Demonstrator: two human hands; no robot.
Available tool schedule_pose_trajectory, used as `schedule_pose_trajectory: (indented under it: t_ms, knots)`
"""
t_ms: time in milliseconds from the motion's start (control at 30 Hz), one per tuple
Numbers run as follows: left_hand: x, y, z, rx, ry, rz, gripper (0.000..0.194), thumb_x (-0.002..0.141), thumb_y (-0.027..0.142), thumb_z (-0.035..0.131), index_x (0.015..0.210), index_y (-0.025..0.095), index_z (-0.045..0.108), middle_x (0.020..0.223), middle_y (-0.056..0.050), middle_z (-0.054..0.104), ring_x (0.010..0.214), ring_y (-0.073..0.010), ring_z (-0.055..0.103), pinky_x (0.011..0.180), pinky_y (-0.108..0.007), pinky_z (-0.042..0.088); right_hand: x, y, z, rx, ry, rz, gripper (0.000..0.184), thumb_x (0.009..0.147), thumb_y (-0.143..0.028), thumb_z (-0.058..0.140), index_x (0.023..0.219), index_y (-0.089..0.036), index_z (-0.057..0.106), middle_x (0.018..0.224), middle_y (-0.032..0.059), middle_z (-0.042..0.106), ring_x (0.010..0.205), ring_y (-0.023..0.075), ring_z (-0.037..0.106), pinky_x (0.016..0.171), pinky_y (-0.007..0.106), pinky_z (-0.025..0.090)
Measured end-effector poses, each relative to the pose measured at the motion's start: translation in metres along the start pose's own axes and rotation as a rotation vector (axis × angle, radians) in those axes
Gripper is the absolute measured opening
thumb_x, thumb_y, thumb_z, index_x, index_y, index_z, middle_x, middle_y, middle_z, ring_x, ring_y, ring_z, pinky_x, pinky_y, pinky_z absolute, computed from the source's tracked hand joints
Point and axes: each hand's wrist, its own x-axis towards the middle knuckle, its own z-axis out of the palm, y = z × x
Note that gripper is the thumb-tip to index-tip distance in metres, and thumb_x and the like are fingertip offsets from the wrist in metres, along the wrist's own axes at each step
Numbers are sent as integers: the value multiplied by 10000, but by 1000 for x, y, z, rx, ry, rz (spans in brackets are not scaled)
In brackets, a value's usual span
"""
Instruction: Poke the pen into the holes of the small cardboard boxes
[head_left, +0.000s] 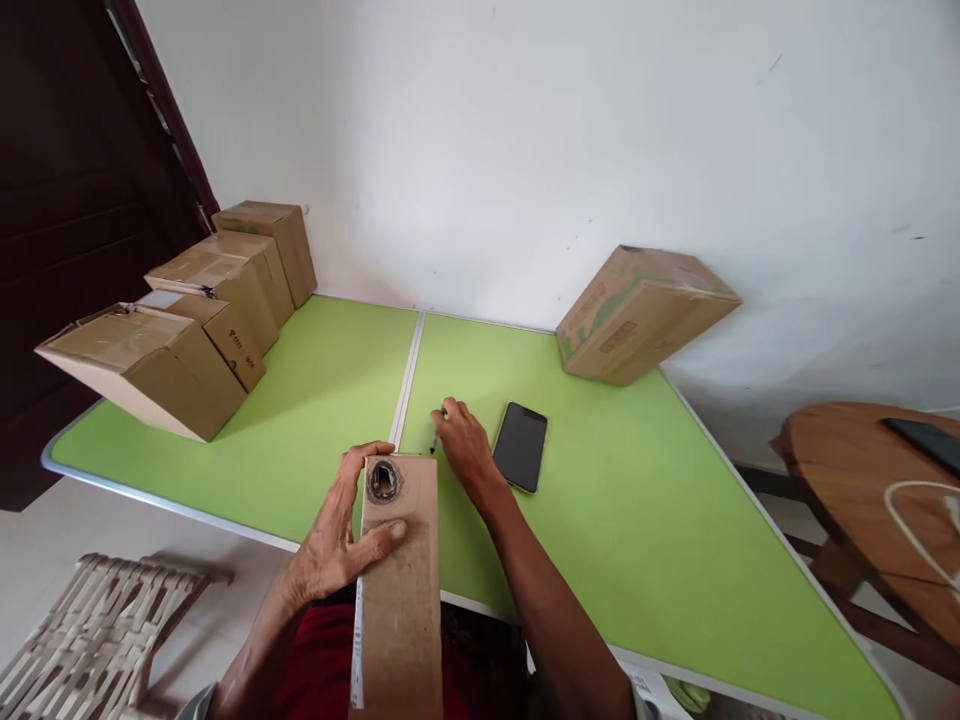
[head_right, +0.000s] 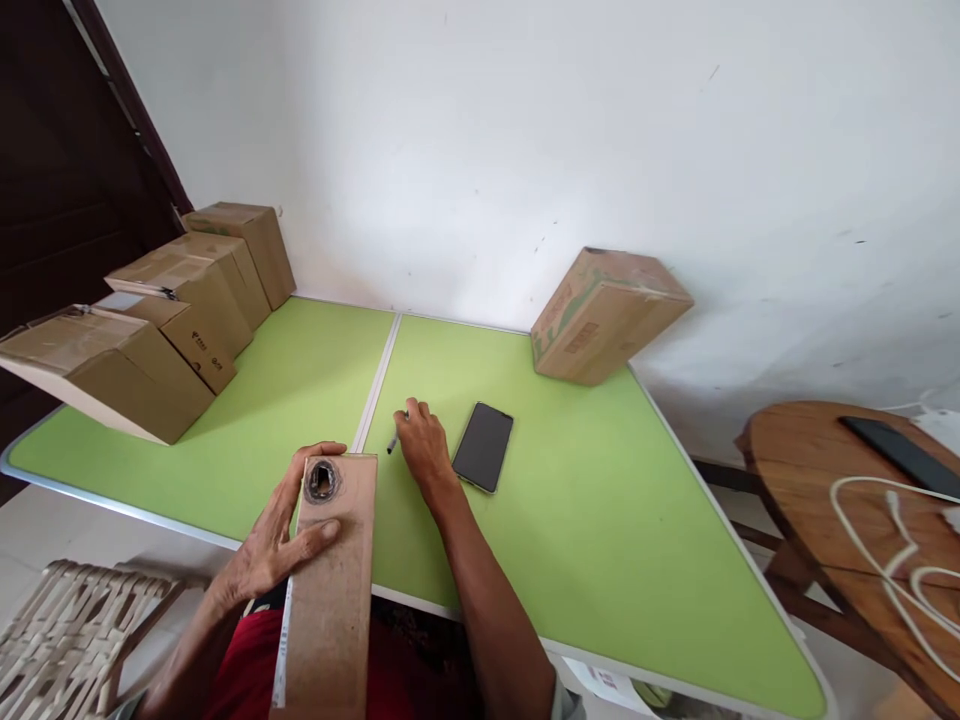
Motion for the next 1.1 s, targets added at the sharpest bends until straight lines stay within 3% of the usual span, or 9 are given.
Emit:
schedule_pose_trajectory:
  t_ms: [167,267,367,433,533,800,867,1000,1100]
  knots:
    - [2,6,1,-14,-22,-31,683,982,553,700,1549,254,462,1542,-148,535,1408,-386,554,1254,-585,423,-19,6,8,10,-23,9,203,1055,-173,714,1256,-184,738,1326,96,732,1213,263,708,996,441,624]
    - [2,9,1,-18,-13,-24,671,977,543,706,1537,256,472,1532,-146,543,1402,-385,555,1252,-589,425,-41,11,0,47,36,144,429,1072,-52,524,1450,-192,672,1399,154,710,1276,273,671,1016,403,585]
    - [2,8,2,-18,-11,-36,685,982,547,699,1549,248,459,1541,-157,532,1412,-390,544,1260,-607,416,-64,19,-8,50,129,465,499,1130,-305,499,1562,-61,552,1443,309,631,1331,418,604,1014,538,561]
    - [2,7,3,-21,-9,-36,695,984,551,701,1560,248,458,1544,-159,536,1419,-392,540,1265,-613,415,-74,23,-10,61,141,687,735,1064,-547,618,1476,61,569,1375,411,602,1299,533,583,957,645,552]
    - [3,4,6,-19,-9,-6,712,976,569,715,1567,256,469,1543,-154,548,1419,-394,544,1268,-616,417,-75,27,-7,124,95,870,846,935,-617,770,1356,101,624,1339,459,592,1285,577,590,944,677,552]
    - [-2,-2,4,-14,27,6,685,986,541,712,1563,267,465,1542,-146,548,1419,-391,544,1271,-613,412,-71,56,-16,412,59,993,1001,722,-538,893,1454,39,527,1438,442,599,1325,551,635,1004,619,578]
    - [-1,-4,4,-33,24,-2,679,991,539,707,1561,259,465,1521,-148,557,1395,-386,555,1260,-611,422,-75,65,-18,513,68,1003,892,680,-536,884,1347,-13,608,1347,407,676,1278,545,667,996,615,590]
    - [2,-8,7,-65,12,14,701,993,557,706,1567,250,445,1511,-151,549,1376,-377,564,1256,-604,419,-79,72,-16,816,91,955,481,640,-495,822,990,-190,693,1038,221,799,1085,461,764,938,580,647]
    - [3,-9,8,-56,7,42,723,970,541,731,1563,241,447,1527,-157,534,1391,-379,559,1246,-585,434,-88,67,-18,1111,111,888,433,601,-498,784,923,-234,668,947,127,807,943,388,804,888,556,692]
